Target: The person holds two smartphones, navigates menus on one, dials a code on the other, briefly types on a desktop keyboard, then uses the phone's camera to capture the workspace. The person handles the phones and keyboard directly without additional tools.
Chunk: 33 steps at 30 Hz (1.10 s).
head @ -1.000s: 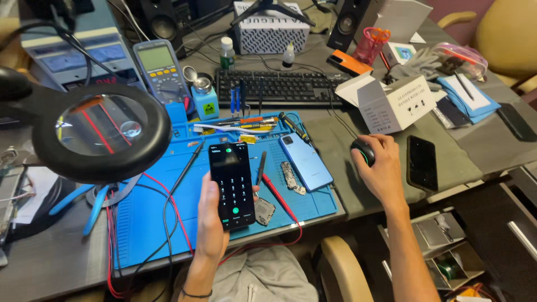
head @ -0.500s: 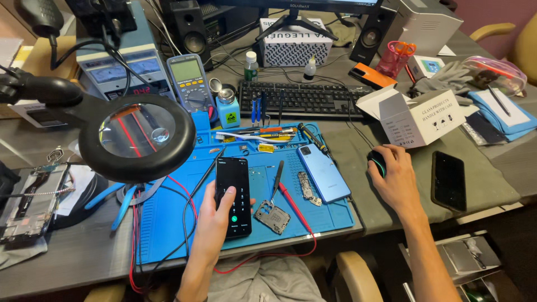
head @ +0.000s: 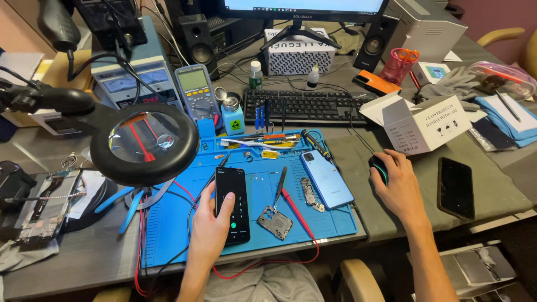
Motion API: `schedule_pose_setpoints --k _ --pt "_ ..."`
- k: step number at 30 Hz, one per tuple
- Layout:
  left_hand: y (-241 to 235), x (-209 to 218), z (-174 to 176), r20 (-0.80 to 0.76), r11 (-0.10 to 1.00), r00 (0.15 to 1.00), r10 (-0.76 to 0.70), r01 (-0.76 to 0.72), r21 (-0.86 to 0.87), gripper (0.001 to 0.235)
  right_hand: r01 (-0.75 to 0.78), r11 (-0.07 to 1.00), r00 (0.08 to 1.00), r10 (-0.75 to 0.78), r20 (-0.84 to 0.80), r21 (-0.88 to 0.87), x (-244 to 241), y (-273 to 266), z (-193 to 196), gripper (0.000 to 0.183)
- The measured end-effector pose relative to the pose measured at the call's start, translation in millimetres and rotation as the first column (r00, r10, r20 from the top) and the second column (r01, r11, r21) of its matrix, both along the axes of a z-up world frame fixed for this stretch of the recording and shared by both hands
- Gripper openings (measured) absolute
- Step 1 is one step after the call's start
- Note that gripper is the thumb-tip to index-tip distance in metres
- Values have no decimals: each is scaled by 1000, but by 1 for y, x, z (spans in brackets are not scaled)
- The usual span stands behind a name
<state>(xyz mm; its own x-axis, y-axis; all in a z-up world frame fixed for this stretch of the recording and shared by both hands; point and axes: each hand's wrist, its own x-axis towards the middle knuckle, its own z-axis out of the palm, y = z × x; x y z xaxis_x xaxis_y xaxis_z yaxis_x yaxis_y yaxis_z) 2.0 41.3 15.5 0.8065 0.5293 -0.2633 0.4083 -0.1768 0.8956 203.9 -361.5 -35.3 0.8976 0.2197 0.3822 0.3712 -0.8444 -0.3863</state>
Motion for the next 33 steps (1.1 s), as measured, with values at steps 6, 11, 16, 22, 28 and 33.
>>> schedule_pose_setpoints --k 6,11,16,22,28,33 --pt "-4 0 10 -51 1000 999 -5 4 -23 82 7 1000 999 -7 -35 12 -4 2 4 49" --pt "-12 -2 11 -101 996 994 -27 35 76 84 5 1000 999 -4 -40 15 -5 3 8 49" --pt "-15 -2 16 -159 994 987 -17 33 100 84 -2 1000 1000 3 -28 28 -5 3 7 49" --pt "-8 -3 -8 34 999 999 14 -13 -51 85 2 1000 1000 -1 -27 28 -4 1 5 48" --pt "-8 -9 -4 -33 995 998 -57 54 -87 92 -6 1000 1000 6 -1 5 -3 0 3 47" --pt "-15 -16 7 -58 994 998 -35 29 -105 98 19 1000 1000 -19 12 23 -6 3 7 45"
